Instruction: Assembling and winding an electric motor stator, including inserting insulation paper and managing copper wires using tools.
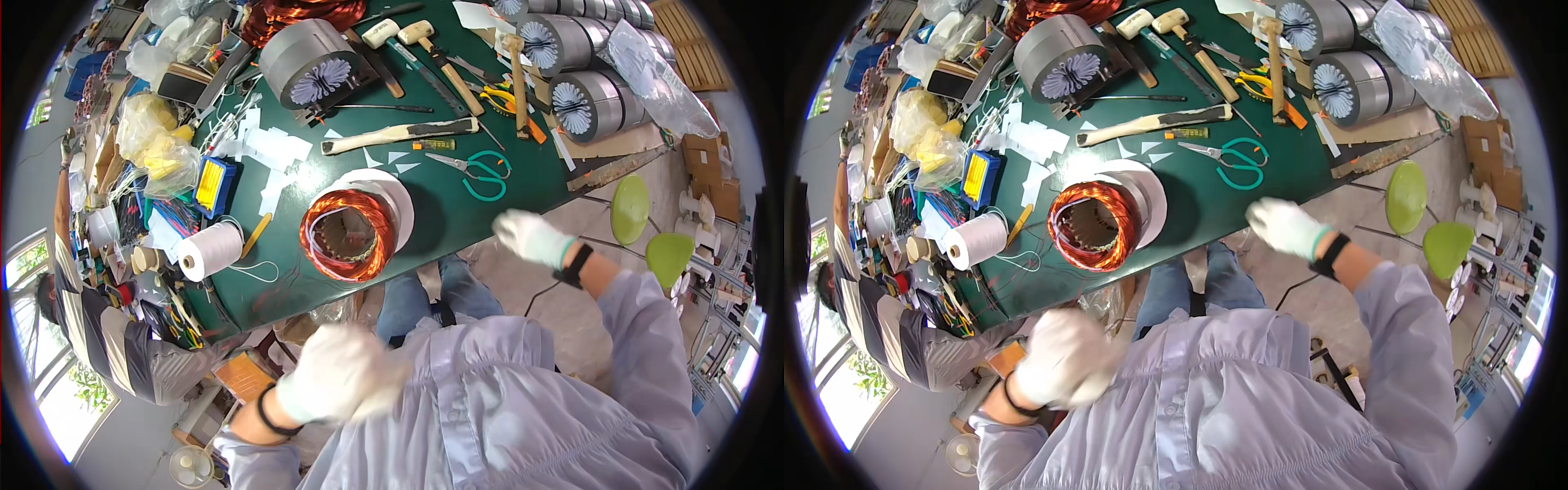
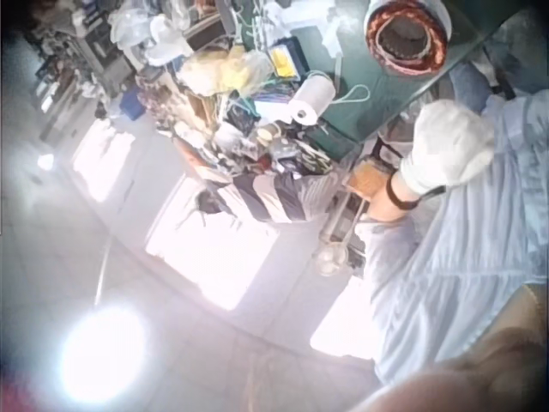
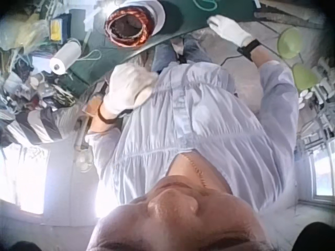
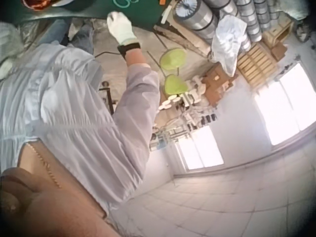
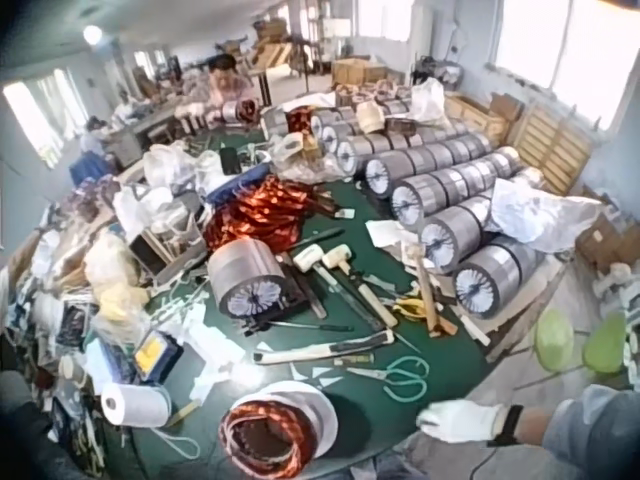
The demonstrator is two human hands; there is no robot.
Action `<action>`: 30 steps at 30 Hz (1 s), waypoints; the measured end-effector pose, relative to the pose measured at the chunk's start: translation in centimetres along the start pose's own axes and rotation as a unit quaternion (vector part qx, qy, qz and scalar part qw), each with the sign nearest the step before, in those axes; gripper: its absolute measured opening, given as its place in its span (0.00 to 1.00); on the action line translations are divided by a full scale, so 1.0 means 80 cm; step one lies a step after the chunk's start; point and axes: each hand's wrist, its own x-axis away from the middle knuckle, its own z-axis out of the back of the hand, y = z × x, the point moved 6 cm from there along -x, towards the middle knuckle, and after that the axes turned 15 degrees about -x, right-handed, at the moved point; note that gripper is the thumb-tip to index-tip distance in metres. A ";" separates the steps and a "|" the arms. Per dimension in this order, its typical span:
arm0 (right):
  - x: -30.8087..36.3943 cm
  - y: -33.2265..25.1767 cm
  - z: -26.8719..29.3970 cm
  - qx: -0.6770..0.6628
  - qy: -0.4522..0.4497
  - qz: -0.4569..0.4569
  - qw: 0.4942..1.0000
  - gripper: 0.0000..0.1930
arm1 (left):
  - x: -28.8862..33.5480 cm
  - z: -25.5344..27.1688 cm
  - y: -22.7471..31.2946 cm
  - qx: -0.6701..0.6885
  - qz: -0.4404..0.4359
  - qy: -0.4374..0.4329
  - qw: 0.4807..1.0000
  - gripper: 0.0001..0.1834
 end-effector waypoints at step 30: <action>-0.127 -0.137 0.027 -0.257 0.169 -0.020 0.951 0.33 | -0.010 -0.151 -0.121 -0.278 0.213 0.001 0.937 0.33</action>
